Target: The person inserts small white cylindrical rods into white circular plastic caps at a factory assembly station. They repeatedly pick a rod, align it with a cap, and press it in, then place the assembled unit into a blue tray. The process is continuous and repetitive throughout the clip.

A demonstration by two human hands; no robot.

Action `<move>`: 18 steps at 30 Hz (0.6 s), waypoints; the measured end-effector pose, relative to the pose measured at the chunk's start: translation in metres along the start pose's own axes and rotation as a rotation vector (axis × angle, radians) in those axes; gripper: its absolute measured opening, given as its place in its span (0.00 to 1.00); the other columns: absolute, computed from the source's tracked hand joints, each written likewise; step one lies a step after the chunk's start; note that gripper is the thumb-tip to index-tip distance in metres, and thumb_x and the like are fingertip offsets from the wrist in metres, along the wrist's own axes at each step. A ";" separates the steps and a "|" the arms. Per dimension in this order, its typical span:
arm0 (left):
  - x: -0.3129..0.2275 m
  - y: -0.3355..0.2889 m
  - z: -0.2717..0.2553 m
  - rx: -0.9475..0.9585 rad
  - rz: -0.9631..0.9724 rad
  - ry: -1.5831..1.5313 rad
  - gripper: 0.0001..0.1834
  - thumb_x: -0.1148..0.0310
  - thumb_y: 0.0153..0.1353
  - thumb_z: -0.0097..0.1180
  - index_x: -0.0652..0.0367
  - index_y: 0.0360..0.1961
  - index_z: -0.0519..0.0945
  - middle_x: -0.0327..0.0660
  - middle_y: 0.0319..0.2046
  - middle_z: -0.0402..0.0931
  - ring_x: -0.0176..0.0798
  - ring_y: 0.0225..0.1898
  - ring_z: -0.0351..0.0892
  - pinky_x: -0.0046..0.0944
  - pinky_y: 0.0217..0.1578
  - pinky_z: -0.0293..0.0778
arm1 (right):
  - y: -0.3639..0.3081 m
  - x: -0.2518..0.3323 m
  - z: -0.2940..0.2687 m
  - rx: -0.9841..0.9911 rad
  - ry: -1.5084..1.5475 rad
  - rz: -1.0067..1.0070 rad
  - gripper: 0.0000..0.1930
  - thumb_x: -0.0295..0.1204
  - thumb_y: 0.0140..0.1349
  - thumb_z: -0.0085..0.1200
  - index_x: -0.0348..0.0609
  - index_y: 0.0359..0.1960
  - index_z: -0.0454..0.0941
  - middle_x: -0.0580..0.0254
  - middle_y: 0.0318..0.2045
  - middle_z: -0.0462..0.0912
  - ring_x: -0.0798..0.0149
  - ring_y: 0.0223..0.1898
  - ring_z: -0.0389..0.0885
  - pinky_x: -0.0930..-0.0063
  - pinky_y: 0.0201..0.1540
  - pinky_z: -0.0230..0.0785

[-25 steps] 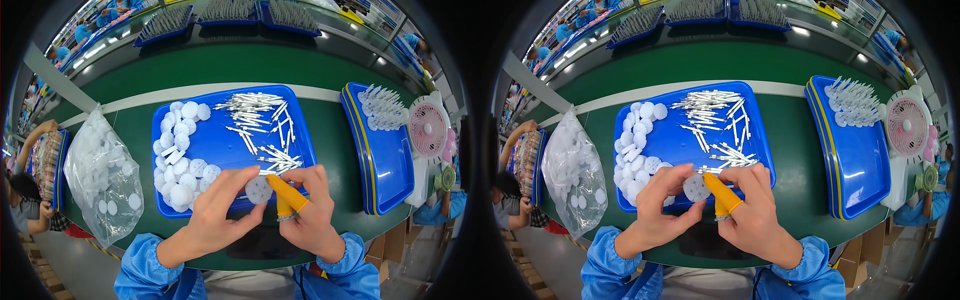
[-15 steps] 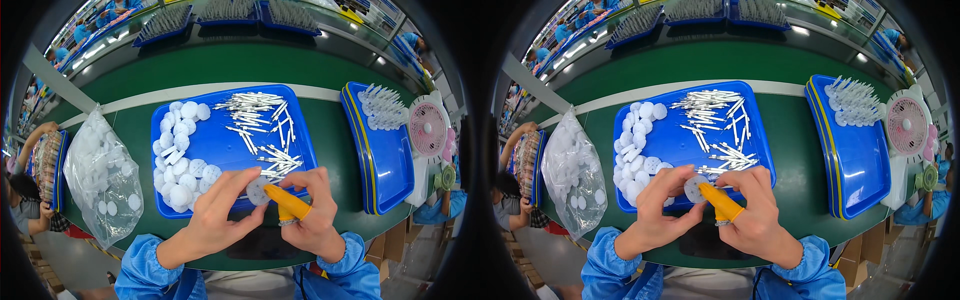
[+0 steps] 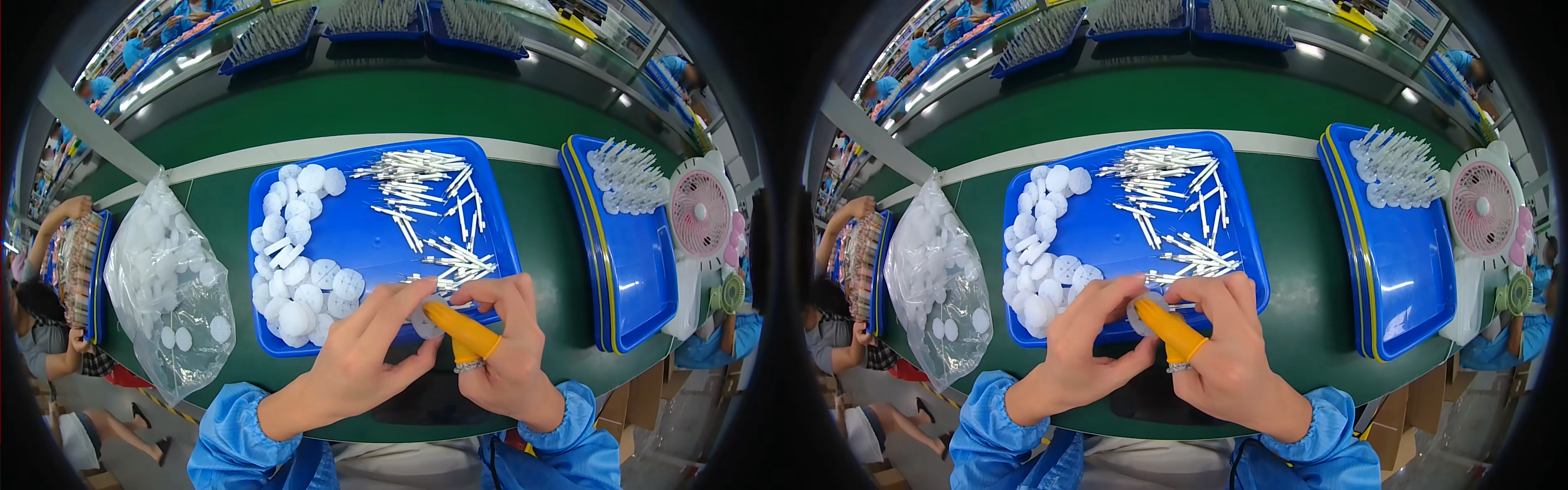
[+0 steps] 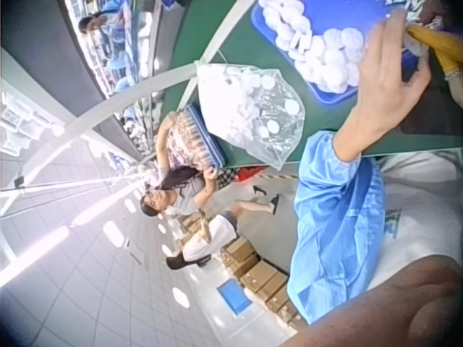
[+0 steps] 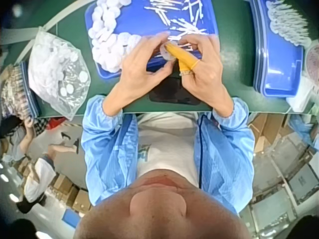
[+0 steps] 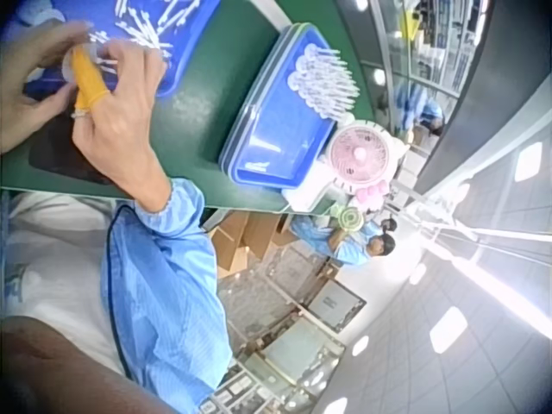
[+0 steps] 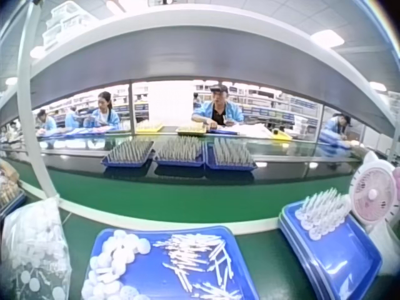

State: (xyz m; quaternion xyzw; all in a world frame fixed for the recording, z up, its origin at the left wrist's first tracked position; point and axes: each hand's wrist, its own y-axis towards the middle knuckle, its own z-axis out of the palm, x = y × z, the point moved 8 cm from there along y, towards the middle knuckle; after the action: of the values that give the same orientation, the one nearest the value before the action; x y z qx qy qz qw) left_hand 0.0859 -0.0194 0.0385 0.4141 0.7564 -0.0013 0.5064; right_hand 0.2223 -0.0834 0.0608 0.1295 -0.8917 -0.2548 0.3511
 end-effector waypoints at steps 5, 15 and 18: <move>0.002 -0.002 -0.001 -0.021 0.021 -0.003 0.37 0.79 0.55 0.74 0.65 0.68 0.77 0.52 0.47 0.83 0.50 0.41 0.88 0.42 0.37 0.85 | -0.003 0.001 -0.001 0.005 0.012 -0.005 0.25 0.14 0.33 0.60 0.31 0.41 0.91 0.51 0.48 0.83 0.50 0.44 0.74 0.65 0.41 0.72; 0.001 -0.001 -0.001 -0.038 0.030 -0.032 0.37 0.79 0.55 0.74 0.65 0.67 0.76 0.52 0.46 0.82 0.50 0.40 0.88 0.42 0.37 0.84 | -0.004 -0.002 -0.006 -0.027 -0.025 0.012 0.26 0.14 0.32 0.59 0.29 0.41 0.91 0.51 0.47 0.84 0.50 0.44 0.75 0.64 0.39 0.73; 0.001 -0.001 -0.001 -0.023 -0.007 -0.013 0.36 0.82 0.53 0.76 0.68 0.65 0.78 0.50 0.45 0.84 0.44 0.44 0.90 0.39 0.43 0.89 | 0.000 -0.003 -0.002 -0.001 -0.003 0.008 0.26 0.14 0.31 0.59 0.29 0.40 0.91 0.51 0.46 0.84 0.50 0.43 0.75 0.64 0.40 0.73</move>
State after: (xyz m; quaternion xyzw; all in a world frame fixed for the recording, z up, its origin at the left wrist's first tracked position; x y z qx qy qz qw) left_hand 0.0843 -0.0188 0.0383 0.4054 0.7546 0.0028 0.5159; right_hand 0.2256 -0.0826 0.0604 0.1252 -0.8927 -0.2538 0.3507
